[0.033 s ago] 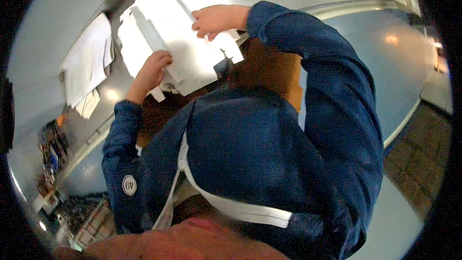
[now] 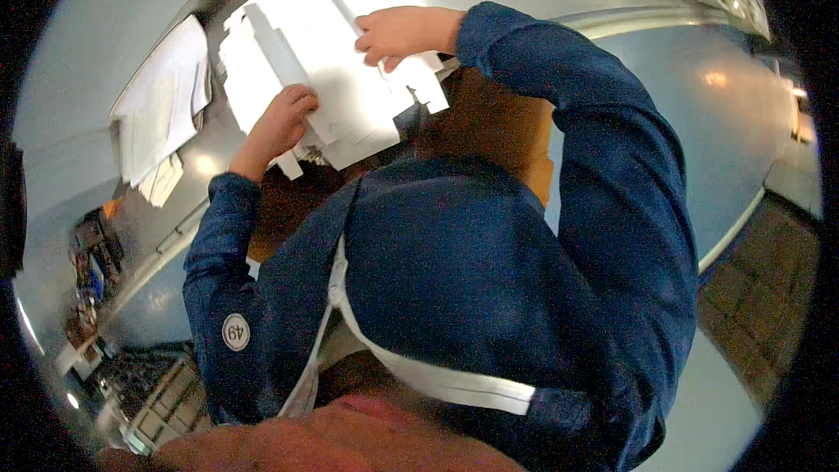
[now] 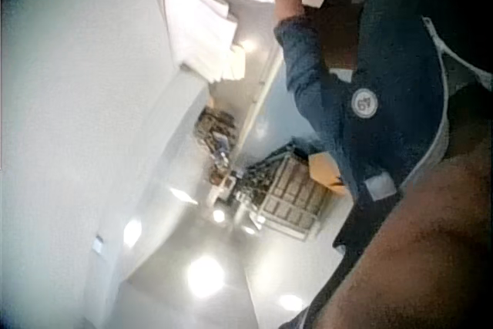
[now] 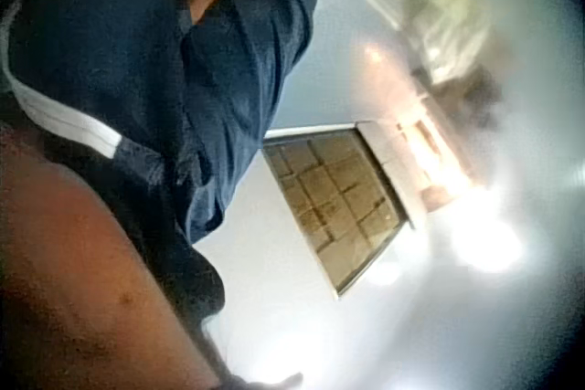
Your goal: The person assembles a white cardboard box by folding the pre-cut flaps and securing the edges by hand on a metal table.
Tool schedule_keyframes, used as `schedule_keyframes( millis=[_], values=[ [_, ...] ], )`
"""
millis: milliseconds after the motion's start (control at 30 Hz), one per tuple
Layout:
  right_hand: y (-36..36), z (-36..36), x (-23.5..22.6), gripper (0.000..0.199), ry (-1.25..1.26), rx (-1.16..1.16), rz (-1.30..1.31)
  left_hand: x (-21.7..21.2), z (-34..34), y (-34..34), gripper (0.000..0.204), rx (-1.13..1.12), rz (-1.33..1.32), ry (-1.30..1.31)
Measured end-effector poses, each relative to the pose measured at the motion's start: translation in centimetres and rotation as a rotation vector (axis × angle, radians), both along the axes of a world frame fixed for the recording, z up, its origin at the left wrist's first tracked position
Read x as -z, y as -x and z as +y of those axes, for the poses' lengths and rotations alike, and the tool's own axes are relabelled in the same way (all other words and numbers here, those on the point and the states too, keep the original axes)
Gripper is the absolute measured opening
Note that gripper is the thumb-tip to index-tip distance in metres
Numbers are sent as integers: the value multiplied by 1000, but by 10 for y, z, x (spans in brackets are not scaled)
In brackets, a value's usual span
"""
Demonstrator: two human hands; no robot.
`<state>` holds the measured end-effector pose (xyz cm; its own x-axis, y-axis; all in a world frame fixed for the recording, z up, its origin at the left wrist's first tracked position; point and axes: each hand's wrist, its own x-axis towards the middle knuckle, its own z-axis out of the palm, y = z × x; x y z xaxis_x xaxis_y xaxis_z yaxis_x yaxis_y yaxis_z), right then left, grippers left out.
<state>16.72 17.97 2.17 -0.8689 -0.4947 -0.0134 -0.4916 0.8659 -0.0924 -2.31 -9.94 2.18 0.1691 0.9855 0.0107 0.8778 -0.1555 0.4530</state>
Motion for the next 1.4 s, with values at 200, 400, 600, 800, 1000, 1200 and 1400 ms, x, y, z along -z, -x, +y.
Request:
schedule_keyframes(
  millis=[200, 400, 600, 800, 1000, 1200, 1400],
  values=[
    [-7, 1, -11, 27, 77, 33, -48, -7, 20, -15, 35, -27, 10, 174],
    [-18, 11, 11, 21, 438, 204, 114, 3, 18, -23, 22, -191, -54, 79],
    [-11, -18, 34, 21, 493, 433, 373, 18, 32, -58, 25, -617, 50, -99],
    [-8, -36, 34, 20, 400, 585, 454, 23, 40, -68, 31, -724, 134, -173],
    [-8, -42, 37, 20, 376, 596, 479, 18, 41, -75, 30, -729, 181, -170],
    [-9, -44, 34, 18, 360, 540, 489, 21, 47, -79, 26, -697, 304, -153],
    [-10, -45, 35, 18, 346, 516, 480, 19, 51, -77, 21, -661, 416, -58]
  ],
)
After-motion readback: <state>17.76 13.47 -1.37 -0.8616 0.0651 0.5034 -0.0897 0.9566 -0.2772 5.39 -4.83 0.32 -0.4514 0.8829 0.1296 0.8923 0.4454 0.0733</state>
